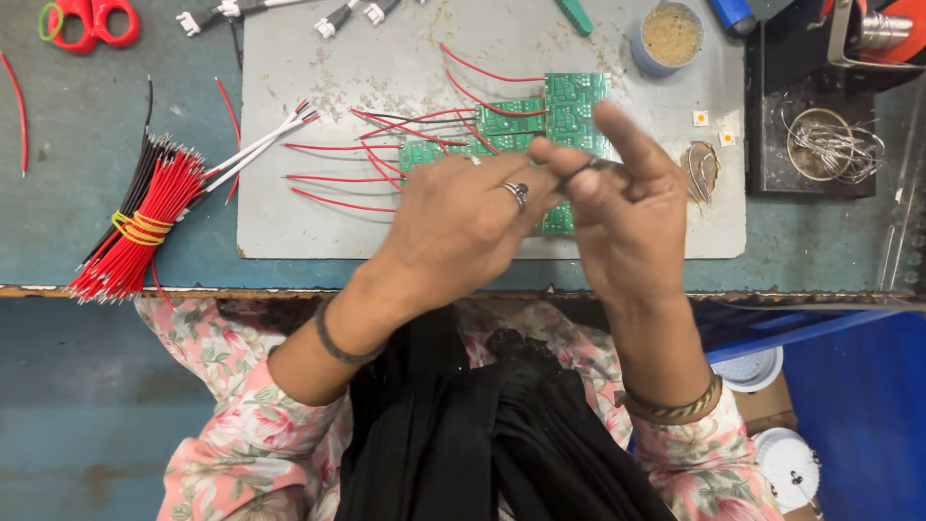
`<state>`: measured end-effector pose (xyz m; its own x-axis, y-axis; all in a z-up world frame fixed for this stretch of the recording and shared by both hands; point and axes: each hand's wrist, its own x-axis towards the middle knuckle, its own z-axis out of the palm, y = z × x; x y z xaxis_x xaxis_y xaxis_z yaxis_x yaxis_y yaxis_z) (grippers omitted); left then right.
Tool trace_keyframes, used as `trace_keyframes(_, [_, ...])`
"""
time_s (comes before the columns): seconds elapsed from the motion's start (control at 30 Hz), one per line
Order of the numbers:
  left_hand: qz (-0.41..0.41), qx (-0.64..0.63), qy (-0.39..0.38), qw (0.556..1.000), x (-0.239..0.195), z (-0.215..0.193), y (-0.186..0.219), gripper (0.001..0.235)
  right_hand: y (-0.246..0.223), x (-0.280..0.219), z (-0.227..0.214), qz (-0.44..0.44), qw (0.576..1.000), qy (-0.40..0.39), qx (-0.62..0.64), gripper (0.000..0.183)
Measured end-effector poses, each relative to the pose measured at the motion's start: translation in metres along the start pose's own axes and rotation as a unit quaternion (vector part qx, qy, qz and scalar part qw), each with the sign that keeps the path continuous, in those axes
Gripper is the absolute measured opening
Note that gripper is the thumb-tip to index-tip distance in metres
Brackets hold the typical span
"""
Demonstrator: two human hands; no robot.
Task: The person strips the ends of black wires using pliers, applies flux from a small container, and solders the wires to green circuit boards using a soldering iron. The person handles multiple wires and boards on a workbench.
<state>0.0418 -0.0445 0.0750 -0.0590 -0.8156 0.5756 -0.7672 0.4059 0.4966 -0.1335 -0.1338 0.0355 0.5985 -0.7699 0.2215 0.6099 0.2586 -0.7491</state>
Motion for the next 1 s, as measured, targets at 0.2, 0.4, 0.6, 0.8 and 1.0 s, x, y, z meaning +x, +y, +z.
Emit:
trace_keyframes(0.2, [-0.066, -0.156, 0.028, 0.985, -0.002, 0.018, 0.006, 0.017, 0.004, -0.004, -0.002, -0.164, 0.935, 0.024, -0.314, 0.018])
trace_keyframes(0.4, [-0.124, -0.181, 0.059, 0.974, -0.003, 0.029, 0.005, 0.020, 0.015, 0.013, 0.006, -0.232, 0.862, 0.027, -0.450, 0.029])
trace_keyframes(0.6, [-0.146, -0.201, 0.074, 0.966, -0.002, 0.023, 0.002, 0.018, 0.019, 0.016, 0.007, -0.181, 0.925, 0.031, -0.334, 0.039])
trace_keyframes(0.8, [-0.135, -0.196, 0.046, 0.970, 0.000, 0.015, -0.002, 0.019, 0.028, 0.019, 0.001, -0.168, 0.948, 0.031, -0.269, 0.032])
trace_keyframes(1.0, [-0.130, -0.244, 0.055, 0.960, 0.005, 0.021, -0.003, 0.020, 0.026, 0.024, -0.002, -0.279, 0.844, 0.040, -0.456, 0.039])
